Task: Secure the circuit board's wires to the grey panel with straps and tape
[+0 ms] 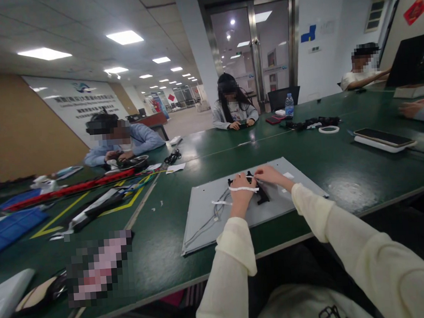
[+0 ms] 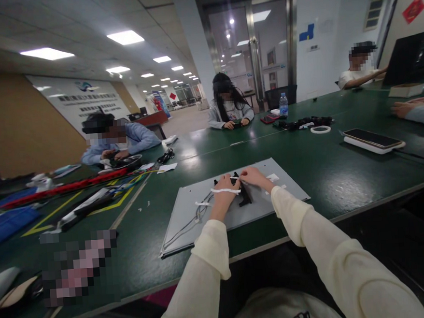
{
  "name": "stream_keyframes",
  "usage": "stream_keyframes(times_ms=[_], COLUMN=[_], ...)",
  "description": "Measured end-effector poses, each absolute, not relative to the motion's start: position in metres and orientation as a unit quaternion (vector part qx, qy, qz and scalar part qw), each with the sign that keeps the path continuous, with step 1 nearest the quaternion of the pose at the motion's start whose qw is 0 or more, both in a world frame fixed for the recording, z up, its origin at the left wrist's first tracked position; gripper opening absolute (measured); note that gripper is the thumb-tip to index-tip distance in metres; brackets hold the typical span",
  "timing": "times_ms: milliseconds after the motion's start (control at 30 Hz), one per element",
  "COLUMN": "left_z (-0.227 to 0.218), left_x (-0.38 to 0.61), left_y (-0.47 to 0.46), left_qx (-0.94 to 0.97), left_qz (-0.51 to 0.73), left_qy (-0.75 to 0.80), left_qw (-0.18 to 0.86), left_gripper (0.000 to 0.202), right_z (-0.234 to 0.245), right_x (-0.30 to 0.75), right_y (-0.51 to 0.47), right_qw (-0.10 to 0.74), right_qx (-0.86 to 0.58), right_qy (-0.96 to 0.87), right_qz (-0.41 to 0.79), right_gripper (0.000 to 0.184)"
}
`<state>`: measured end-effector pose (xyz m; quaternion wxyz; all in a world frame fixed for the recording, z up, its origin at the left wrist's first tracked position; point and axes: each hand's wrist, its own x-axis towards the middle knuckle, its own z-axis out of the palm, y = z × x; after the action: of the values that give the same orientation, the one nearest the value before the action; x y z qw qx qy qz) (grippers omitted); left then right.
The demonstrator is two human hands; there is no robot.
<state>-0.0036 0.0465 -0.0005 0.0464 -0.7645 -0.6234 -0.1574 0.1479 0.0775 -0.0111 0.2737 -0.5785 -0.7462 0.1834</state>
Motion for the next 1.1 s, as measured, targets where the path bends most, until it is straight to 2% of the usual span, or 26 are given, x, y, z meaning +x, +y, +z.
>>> stream_keyframes(times_ms=[100, 267, 500, 1100], left_z=[-0.001, -0.004, -0.006, -0.006], left_x=[-0.004, -0.003, -0.002, -0.002], left_y=[0.047, 0.049, 0.050, 0.053], left_qx=[-0.768, -0.765, -0.764, -0.758], left_qz=[-0.158, -0.165, -0.165, -0.164], left_qy=[-0.620, -0.621, -0.619, -0.627], left_qw=[0.036, 0.052, 0.079, 0.070], left_gripper=[0.041, 0.037, 0.031, 0.027], right_z=[-0.023, -0.028, -0.036, -0.039], right_x=[0.146, 0.144, 0.135, 0.136], right_y=[0.081, 0.083, 0.088, 0.090], right_qw=[0.289, 0.298, 0.325, 0.450], right_qx=[-0.585, -0.592, -0.614, -0.591], right_qy=[-0.734, -0.726, -0.704, -0.639], right_qz=[0.186, 0.183, 0.145, 0.198], right_gripper=[0.023, 0.031, 0.020, 0.013])
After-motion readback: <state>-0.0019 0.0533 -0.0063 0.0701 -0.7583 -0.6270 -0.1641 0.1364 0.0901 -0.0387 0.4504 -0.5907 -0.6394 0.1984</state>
